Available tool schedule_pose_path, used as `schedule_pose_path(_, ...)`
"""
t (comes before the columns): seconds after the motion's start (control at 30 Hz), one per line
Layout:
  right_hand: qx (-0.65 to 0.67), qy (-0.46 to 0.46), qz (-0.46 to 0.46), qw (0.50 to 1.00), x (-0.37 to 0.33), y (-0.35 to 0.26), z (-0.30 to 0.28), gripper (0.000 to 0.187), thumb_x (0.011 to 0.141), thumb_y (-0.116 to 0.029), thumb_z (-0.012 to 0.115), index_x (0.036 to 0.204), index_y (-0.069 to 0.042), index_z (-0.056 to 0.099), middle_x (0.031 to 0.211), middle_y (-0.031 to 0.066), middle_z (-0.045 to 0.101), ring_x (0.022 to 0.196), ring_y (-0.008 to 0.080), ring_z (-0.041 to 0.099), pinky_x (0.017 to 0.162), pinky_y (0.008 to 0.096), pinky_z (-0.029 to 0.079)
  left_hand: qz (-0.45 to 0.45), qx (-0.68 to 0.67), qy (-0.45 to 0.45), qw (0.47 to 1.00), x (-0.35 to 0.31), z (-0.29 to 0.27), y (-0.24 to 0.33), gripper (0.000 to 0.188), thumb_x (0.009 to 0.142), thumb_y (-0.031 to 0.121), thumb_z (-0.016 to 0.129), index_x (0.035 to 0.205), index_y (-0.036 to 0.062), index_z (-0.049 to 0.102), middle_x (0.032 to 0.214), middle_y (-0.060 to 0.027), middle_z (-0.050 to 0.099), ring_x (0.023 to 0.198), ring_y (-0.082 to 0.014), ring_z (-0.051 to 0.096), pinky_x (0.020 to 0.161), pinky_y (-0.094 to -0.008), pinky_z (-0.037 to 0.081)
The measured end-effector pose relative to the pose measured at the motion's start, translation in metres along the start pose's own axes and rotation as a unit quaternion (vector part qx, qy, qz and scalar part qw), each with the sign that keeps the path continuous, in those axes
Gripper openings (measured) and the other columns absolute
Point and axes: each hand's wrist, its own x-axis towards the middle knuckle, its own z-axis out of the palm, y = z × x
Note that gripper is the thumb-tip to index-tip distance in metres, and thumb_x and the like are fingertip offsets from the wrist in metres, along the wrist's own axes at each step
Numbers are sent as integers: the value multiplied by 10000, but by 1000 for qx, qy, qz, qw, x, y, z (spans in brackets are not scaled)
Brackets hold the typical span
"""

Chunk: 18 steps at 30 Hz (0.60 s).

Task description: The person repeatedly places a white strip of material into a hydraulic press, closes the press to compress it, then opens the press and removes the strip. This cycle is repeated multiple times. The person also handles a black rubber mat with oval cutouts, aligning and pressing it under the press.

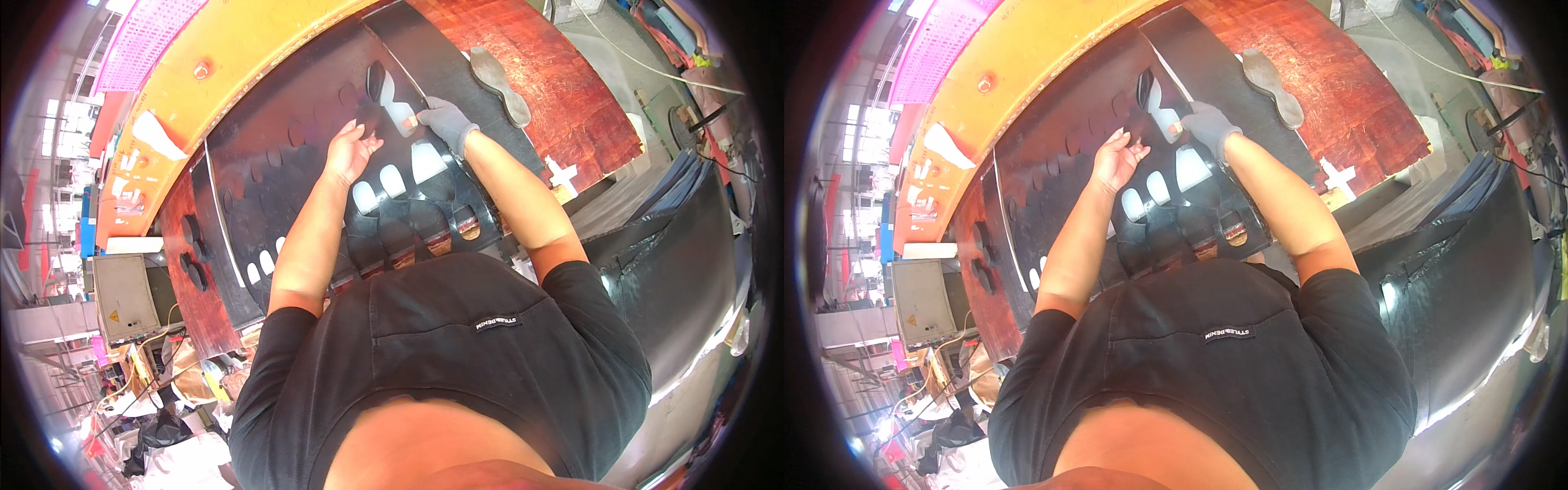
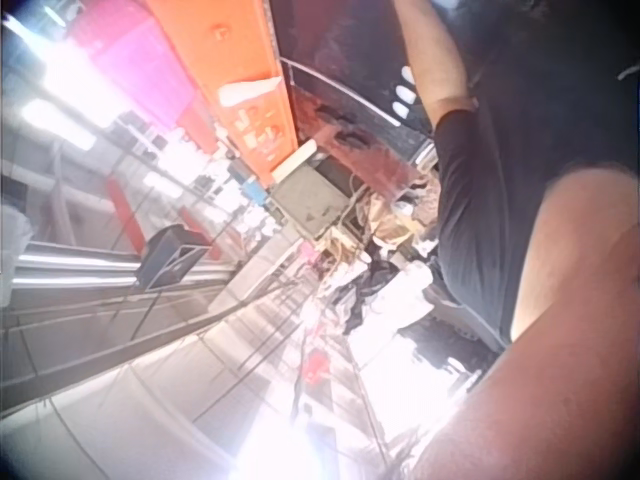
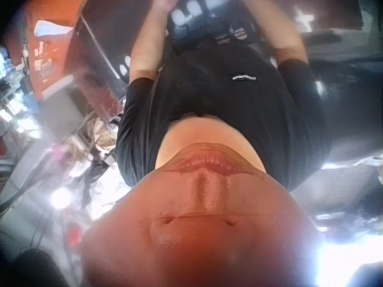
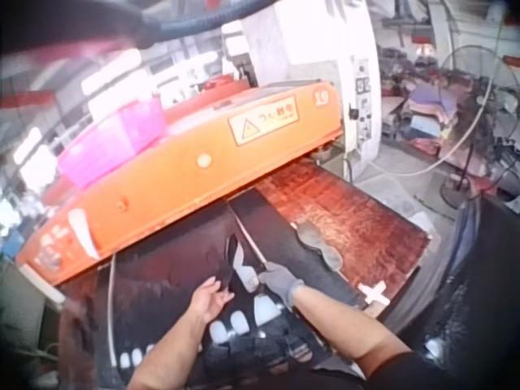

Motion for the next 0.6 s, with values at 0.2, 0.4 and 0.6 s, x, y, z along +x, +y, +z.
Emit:
schedule_pose_path(0.2,33,-32,-51,998,2,-14,5,296,807,-74,565,1099,-22,556,803,43,578,677,137,570,602,274,492,22,-102,35,994,-5,-11,4,83,885,82,522,959,79,560,824,-86,584,672,-188,524,825,-445,480)
schedule_pose_path(0.4,-426,-93,-86,896,5,-61,91,582,793,-166,573,1308,20,378,1037,199,604,927,270,639,783,371,495,60,10,81,995,6,-12,1,283,949,182,424,1177,45,522,1124,-95,605,1012,-220,590,915,-356,473)
schedule_pose_path(0.6,-537,2,-94,838,4,-42,129,615,808,-164,565,1351,19,342,1165,201,576,1051,321,606,863,402,484,29,-57,61,996,3,-11,-3,338,961,183,388,1228,-1,481,1172,-137,574,1081,-267,567,957,-385,450)
